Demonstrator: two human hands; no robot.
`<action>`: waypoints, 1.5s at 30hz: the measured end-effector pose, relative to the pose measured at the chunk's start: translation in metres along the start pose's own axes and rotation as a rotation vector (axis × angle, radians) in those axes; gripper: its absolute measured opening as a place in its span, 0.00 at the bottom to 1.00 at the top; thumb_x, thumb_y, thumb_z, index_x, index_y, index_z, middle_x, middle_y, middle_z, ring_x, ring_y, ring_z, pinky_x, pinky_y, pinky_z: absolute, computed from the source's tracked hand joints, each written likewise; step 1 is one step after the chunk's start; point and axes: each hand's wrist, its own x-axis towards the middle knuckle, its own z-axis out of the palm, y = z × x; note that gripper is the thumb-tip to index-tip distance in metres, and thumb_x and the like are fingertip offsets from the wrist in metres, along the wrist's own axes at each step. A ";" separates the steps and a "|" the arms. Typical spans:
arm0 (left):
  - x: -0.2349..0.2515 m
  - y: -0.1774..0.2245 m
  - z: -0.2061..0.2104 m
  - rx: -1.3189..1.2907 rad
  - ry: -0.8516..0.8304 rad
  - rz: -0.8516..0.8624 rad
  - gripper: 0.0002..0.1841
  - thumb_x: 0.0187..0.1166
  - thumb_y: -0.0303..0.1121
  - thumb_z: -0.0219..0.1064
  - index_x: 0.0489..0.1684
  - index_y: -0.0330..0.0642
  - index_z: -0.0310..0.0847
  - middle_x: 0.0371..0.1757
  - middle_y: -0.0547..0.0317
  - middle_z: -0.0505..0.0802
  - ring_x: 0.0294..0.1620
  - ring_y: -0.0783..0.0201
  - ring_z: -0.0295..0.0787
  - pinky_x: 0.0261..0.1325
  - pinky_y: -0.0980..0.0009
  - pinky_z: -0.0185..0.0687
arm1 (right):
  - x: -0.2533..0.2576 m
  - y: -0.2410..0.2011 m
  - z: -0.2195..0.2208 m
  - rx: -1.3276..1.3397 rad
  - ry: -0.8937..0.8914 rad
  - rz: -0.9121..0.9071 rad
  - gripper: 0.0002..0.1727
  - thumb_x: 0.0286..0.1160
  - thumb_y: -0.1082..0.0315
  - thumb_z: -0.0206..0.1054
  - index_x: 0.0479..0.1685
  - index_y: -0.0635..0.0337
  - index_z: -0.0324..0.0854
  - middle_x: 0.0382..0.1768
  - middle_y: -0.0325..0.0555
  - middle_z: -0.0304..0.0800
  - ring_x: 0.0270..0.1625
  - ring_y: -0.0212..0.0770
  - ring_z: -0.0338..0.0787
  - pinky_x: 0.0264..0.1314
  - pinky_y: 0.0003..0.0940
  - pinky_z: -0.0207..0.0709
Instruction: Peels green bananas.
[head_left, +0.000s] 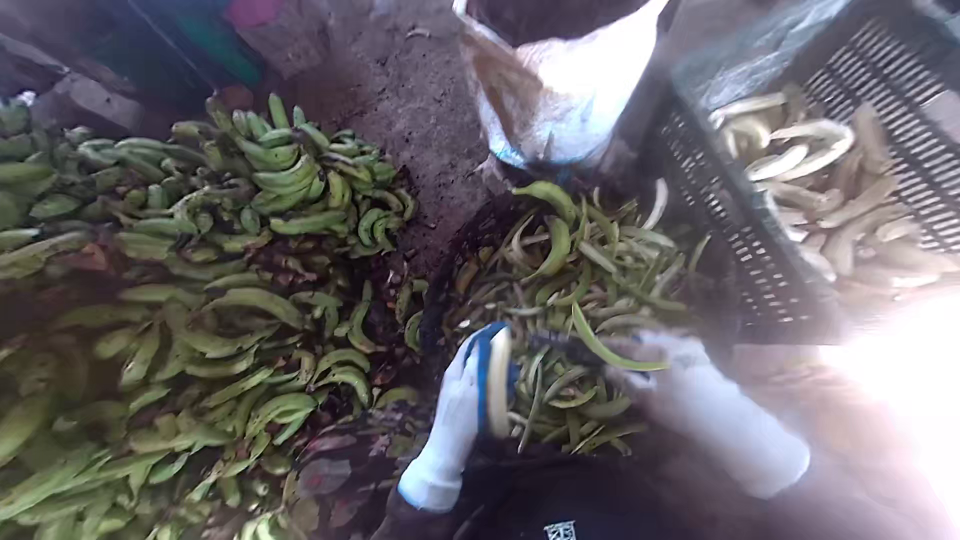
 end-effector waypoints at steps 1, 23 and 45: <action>0.009 -0.011 -0.001 0.127 0.024 -0.029 0.23 0.94 0.40 0.43 0.77 0.42 0.75 0.61 0.55 0.91 0.54 0.68 0.91 0.60 0.67 0.88 | -0.006 -0.002 -0.003 -0.028 -0.151 0.086 0.24 0.81 0.45 0.64 0.73 0.38 0.85 0.60 0.56 0.91 0.66 0.62 0.86 0.71 0.69 0.71; 0.216 0.030 0.114 0.602 0.031 0.082 0.44 0.83 0.48 0.66 0.93 0.35 0.46 0.88 0.32 0.64 0.90 0.41 0.59 0.90 0.46 0.55 | -0.013 0.003 -0.006 0.003 -0.323 0.038 0.24 0.88 0.50 0.57 0.76 0.47 0.80 0.63 0.64 0.86 0.68 0.68 0.83 0.69 0.70 0.69; 0.020 0.037 0.013 -0.356 0.493 0.778 0.18 0.88 0.43 0.56 0.64 0.41 0.78 0.56 0.64 0.92 0.44 0.68 0.93 0.46 0.67 0.93 | -0.032 -0.082 0.044 0.813 -0.029 0.044 0.23 0.86 0.49 0.55 0.59 0.56 0.85 0.37 0.37 0.88 0.36 0.27 0.86 0.42 0.28 0.82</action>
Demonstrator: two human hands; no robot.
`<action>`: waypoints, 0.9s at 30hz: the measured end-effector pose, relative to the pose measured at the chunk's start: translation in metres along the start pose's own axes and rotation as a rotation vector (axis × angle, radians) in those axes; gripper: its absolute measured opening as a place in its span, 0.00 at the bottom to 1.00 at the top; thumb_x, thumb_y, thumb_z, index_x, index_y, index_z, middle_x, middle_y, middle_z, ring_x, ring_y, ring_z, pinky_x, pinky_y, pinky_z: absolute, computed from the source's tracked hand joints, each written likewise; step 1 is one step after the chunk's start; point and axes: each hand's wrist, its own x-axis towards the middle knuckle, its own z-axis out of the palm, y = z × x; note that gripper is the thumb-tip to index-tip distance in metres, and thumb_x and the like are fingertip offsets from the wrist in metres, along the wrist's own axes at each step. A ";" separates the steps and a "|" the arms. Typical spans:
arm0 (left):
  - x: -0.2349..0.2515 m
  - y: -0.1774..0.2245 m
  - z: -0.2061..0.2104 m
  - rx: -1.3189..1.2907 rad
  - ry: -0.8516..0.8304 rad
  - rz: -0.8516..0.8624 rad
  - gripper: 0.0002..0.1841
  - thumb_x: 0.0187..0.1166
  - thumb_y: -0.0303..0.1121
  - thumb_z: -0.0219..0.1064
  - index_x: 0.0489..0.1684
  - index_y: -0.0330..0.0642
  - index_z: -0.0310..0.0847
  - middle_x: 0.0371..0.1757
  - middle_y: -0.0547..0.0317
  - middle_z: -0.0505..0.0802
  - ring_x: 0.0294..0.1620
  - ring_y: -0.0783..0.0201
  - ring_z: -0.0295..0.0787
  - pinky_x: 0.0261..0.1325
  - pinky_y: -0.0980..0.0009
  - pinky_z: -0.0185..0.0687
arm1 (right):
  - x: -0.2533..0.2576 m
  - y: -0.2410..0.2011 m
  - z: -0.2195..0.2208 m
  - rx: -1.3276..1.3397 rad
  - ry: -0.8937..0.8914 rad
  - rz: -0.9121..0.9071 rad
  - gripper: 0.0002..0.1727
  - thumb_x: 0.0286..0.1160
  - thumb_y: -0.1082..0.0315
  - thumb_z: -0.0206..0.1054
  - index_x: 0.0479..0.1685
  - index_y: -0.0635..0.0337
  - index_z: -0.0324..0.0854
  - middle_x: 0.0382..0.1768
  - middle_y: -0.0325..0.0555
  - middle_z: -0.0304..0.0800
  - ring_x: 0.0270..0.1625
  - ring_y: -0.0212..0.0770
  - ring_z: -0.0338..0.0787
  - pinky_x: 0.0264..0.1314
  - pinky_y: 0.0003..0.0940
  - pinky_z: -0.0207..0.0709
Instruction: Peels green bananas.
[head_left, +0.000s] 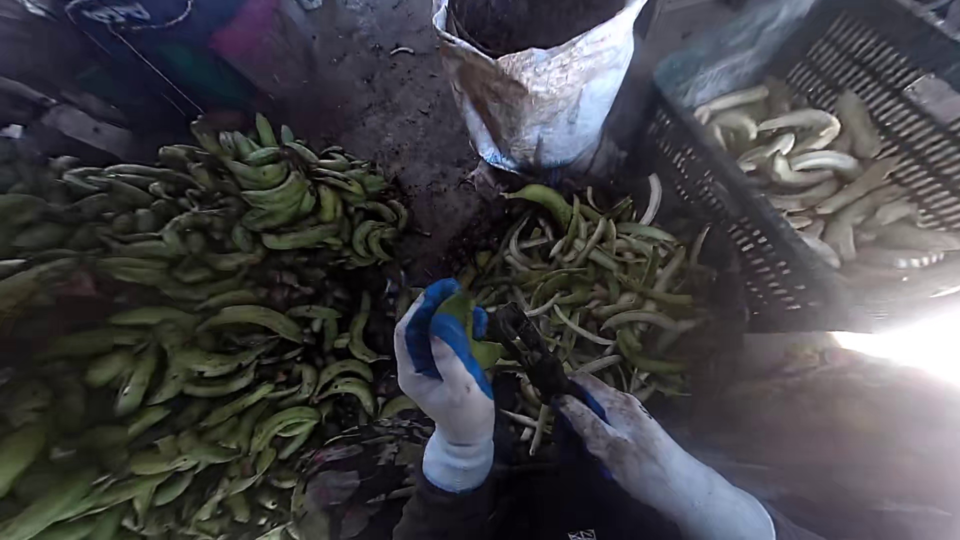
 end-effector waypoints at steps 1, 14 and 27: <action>-0.002 0.002 0.000 -0.024 -0.019 0.029 0.17 0.87 0.44 0.59 0.63 0.46 0.80 0.59 0.64 0.92 0.47 0.67 0.93 0.47 0.66 0.93 | 0.000 -0.003 0.002 0.001 0.005 -0.007 0.22 0.87 0.49 0.54 0.58 0.56 0.85 0.36 0.36 0.87 0.34 0.26 0.85 0.40 0.27 0.81; 0.036 0.007 0.015 -0.841 0.036 -0.758 0.14 0.91 0.44 0.52 0.62 0.50 0.77 0.47 0.61 0.92 0.45 0.66 0.94 0.45 0.71 0.93 | 0.022 -0.001 -0.055 -0.281 0.182 -0.434 0.23 0.87 0.56 0.54 0.76 0.44 0.83 0.58 0.34 0.91 0.56 0.25 0.88 0.60 0.29 0.84; 0.006 0.017 0.031 -0.677 -0.222 -1.054 0.19 0.94 0.44 0.43 0.67 0.43 0.71 0.46 0.49 0.89 0.34 0.62 0.92 0.33 0.71 0.91 | 0.084 -0.012 -0.072 -0.758 0.588 -0.671 0.21 0.81 0.52 0.62 0.72 0.31 0.86 0.54 0.57 0.89 0.56 0.60 0.86 0.53 0.64 0.69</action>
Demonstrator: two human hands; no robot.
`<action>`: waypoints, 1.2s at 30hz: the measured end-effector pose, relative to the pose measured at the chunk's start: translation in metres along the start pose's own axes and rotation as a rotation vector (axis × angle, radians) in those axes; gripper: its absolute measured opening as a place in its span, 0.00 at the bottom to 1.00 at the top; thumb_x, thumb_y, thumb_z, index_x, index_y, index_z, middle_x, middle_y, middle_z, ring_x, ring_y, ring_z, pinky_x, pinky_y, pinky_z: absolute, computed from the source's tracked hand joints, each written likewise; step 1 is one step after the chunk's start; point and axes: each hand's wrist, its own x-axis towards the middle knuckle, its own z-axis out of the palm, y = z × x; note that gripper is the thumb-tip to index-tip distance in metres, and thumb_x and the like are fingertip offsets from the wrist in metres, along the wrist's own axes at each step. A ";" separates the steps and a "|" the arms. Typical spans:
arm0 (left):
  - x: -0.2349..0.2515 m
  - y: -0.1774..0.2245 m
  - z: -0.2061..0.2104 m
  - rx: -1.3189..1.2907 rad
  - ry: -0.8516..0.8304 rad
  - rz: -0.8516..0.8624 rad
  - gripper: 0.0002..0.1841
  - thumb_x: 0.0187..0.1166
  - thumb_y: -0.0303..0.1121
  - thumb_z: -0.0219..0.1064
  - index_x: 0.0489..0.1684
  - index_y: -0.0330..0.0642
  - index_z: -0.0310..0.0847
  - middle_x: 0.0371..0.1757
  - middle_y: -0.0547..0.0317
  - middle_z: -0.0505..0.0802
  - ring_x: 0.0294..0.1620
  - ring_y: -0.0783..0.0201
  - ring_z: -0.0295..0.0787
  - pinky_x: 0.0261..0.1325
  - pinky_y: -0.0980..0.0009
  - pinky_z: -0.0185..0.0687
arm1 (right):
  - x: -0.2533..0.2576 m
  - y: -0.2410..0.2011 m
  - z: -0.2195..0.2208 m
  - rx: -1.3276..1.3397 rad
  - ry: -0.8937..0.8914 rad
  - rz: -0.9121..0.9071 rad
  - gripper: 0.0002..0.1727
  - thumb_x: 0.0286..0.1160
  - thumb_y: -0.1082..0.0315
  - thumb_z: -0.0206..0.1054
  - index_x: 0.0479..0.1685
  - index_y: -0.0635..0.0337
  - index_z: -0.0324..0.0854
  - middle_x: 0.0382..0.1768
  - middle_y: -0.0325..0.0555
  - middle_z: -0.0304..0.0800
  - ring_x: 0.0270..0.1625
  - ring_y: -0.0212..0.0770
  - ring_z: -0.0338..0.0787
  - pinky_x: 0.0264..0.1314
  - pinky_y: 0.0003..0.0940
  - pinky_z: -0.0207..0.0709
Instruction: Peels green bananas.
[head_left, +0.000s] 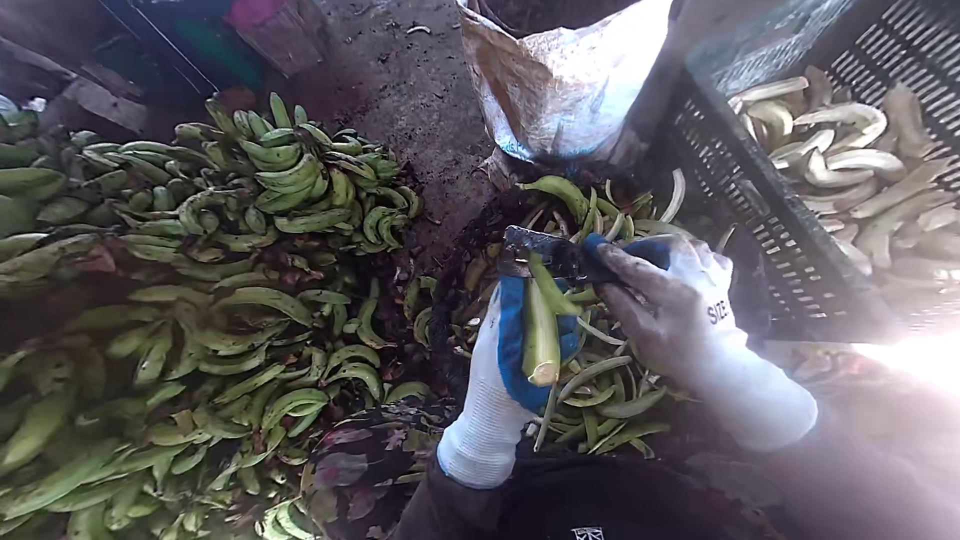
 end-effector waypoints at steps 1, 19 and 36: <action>-0.002 0.004 -0.004 0.047 -0.028 -0.005 0.18 0.94 0.43 0.44 0.69 0.45 0.70 0.47 0.49 0.90 0.35 0.61 0.92 0.35 0.70 0.92 | 0.003 0.001 0.000 0.010 -0.021 0.005 0.22 0.81 0.52 0.62 0.72 0.32 0.86 0.54 0.57 0.89 0.56 0.61 0.86 0.52 0.64 0.70; 0.012 0.017 -0.005 0.434 -0.146 0.083 0.25 0.92 0.41 0.48 0.89 0.60 0.56 0.61 0.50 0.89 0.48 0.57 0.93 0.46 0.61 0.93 | 0.008 0.001 -0.003 0.151 0.022 0.037 0.21 0.81 0.54 0.62 0.70 0.42 0.88 0.55 0.58 0.89 0.56 0.58 0.86 0.54 0.64 0.72; 0.012 0.015 -0.018 0.345 -0.296 -0.024 0.29 0.85 0.46 0.58 0.82 0.39 0.68 0.55 0.38 0.91 0.48 0.48 0.94 0.51 0.54 0.92 | 0.014 0.020 -0.013 0.116 -0.161 0.229 0.26 0.81 0.47 0.56 0.75 0.36 0.85 0.53 0.55 0.89 0.58 0.60 0.86 0.55 0.69 0.70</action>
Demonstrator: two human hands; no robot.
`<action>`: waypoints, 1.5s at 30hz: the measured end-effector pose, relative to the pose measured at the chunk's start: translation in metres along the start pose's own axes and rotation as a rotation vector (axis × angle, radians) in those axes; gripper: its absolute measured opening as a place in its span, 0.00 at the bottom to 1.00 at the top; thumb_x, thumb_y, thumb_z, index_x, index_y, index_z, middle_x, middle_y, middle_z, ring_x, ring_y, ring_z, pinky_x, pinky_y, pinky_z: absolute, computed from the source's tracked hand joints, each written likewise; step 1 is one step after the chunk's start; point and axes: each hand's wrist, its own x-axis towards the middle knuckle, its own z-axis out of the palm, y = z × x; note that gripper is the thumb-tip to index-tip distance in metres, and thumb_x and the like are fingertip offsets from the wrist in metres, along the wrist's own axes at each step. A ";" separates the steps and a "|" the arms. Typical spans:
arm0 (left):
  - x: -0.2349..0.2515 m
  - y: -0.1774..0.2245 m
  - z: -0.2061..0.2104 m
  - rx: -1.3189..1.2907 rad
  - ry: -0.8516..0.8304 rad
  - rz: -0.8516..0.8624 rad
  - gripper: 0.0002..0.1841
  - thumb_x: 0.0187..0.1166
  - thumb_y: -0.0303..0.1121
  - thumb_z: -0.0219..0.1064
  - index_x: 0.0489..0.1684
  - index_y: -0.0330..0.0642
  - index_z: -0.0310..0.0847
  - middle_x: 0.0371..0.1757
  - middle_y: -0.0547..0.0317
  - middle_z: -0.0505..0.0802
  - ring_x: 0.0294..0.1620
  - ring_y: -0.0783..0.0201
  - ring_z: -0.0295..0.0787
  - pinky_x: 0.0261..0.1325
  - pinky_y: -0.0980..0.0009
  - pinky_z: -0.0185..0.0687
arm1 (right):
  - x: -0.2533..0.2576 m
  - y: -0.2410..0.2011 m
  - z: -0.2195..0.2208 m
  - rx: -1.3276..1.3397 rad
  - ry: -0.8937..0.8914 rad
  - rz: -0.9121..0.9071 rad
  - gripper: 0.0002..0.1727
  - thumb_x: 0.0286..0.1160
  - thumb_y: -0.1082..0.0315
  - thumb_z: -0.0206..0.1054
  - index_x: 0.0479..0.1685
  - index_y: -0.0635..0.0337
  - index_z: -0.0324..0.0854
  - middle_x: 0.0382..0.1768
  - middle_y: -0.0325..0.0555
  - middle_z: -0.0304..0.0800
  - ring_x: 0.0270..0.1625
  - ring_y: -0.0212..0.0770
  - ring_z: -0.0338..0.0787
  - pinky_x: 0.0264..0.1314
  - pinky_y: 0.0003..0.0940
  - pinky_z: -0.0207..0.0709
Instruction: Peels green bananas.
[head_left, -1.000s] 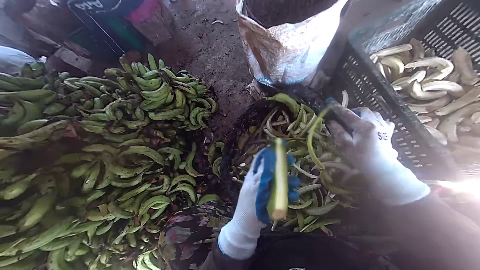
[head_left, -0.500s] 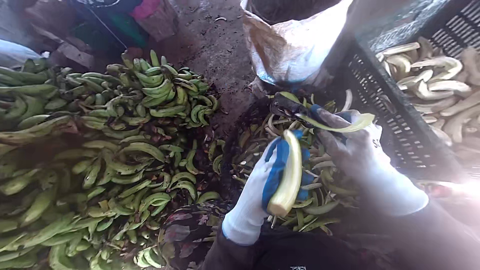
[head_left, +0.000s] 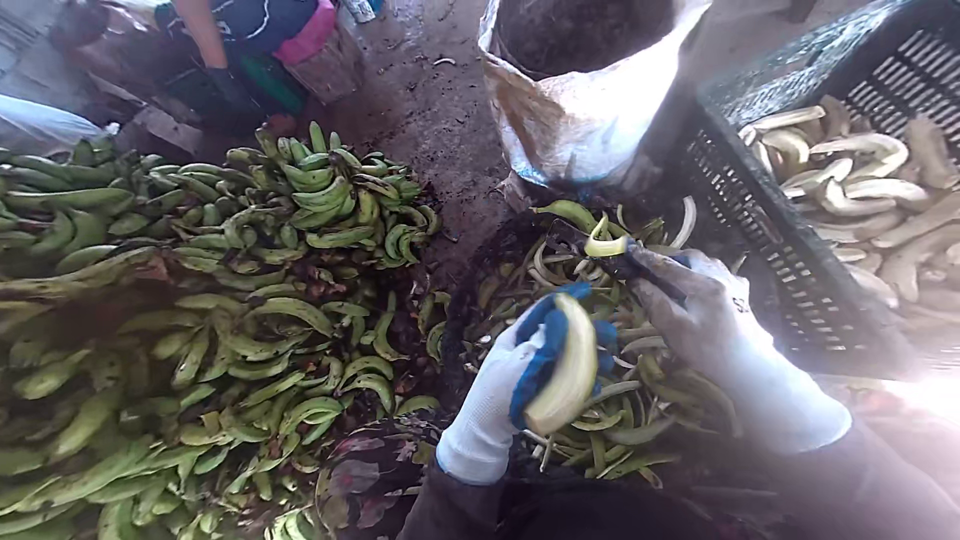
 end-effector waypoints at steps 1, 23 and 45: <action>0.002 -0.002 -0.002 -0.092 0.064 0.084 0.29 0.85 0.49 0.59 0.79 0.40 0.70 0.55 0.40 0.92 0.48 0.50 0.94 0.49 0.56 0.92 | -0.004 -0.003 0.003 0.023 0.013 0.002 0.26 0.82 0.46 0.55 0.75 0.35 0.84 0.52 0.52 0.89 0.56 0.57 0.86 0.54 0.67 0.71; 0.023 0.007 0.001 -0.629 0.289 0.280 0.25 0.87 0.61 0.49 0.54 0.51 0.82 0.47 0.62 0.92 0.47 0.66 0.93 0.52 0.68 0.90 | -0.064 -0.029 0.035 0.101 0.292 -0.286 0.16 0.82 0.54 0.63 0.65 0.37 0.86 0.58 0.54 0.88 0.66 0.55 0.84 0.69 0.61 0.68; 0.015 0.020 0.002 -0.410 0.461 -0.030 0.25 0.92 0.51 0.38 0.51 0.44 0.79 0.28 0.62 0.86 0.23 0.70 0.86 0.26 0.76 0.86 | -0.059 -0.014 0.024 0.177 0.105 -0.330 0.18 0.80 0.54 0.63 0.66 0.35 0.89 0.57 0.49 0.91 0.64 0.49 0.86 0.67 0.59 0.70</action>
